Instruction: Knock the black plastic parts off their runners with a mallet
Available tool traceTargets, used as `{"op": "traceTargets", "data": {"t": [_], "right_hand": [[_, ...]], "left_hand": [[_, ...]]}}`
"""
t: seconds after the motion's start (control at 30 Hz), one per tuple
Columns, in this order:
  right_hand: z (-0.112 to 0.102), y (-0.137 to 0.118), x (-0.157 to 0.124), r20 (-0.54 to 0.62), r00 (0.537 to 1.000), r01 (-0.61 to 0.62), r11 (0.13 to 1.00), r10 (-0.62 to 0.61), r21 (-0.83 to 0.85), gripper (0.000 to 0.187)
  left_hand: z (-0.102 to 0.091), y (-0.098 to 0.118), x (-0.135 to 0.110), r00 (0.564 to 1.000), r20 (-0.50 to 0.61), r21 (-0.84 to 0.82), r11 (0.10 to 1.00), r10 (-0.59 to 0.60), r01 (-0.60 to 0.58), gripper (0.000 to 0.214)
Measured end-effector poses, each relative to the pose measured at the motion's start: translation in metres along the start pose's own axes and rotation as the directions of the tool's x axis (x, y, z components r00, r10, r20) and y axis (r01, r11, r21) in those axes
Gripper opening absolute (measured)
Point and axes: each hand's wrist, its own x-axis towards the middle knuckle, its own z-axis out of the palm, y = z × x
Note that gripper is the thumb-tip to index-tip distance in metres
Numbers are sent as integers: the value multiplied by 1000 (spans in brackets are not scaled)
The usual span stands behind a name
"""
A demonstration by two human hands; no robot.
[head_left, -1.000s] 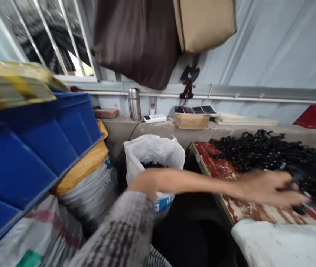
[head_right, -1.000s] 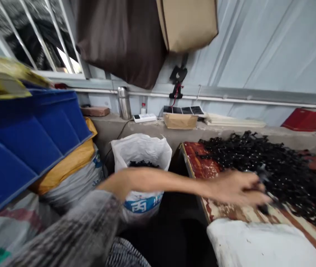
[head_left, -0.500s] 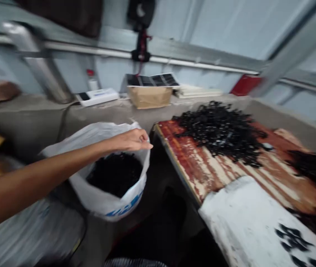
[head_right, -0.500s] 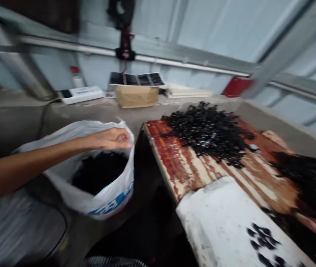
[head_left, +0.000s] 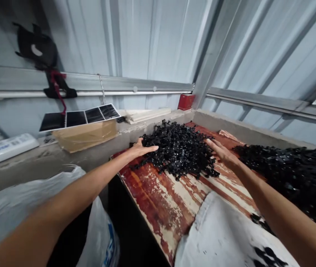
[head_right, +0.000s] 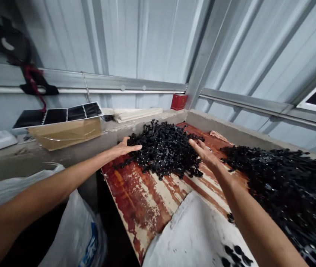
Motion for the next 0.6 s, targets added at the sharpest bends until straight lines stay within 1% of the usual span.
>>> {"op": "traceTargets", "data": {"t": [0.07,0.17,0.23,0.3,0.37,0.43,0.47,0.5,0.57,0.6], "right_hand": [[16,-14,20,55,994,-97,993,93,60,67],[35,-40,40,139,977,-177,976,160,124,67],[43,-54,43,179,963,-225,965,201,131,66],[48,-62,38,202,953,-253,960,225,121,63],[48,-65,29,211,953,-244,963,217,113,57],[44,-64,20,219,954,-232,967,204,108,54],[42,-63,16,225,952,-235,966,207,106,55],[41,-62,14,230,949,-245,964,216,105,58],[41,-61,16,236,940,-278,955,248,104,69],[42,-62,18,236,935,-296,950,266,103,75]], "left_hand": [[16,9,3,1000,4,31,999,13,-13,121],[39,25,-1,1000,-13,78,997,-20,21,120],[50,32,-8,998,-50,91,995,-36,40,117],[55,33,-15,998,-62,90,996,-4,10,112],[54,28,-23,996,-49,88,994,68,-63,107],[48,19,-28,990,-48,84,988,131,-127,111],[44,14,-28,988,-66,81,988,137,-132,115],[40,11,-28,989,-91,71,991,117,-111,118],[33,9,-24,991,-130,21,1000,10,-7,120],[31,11,-21,991,-126,-10,999,-43,42,118]]}}
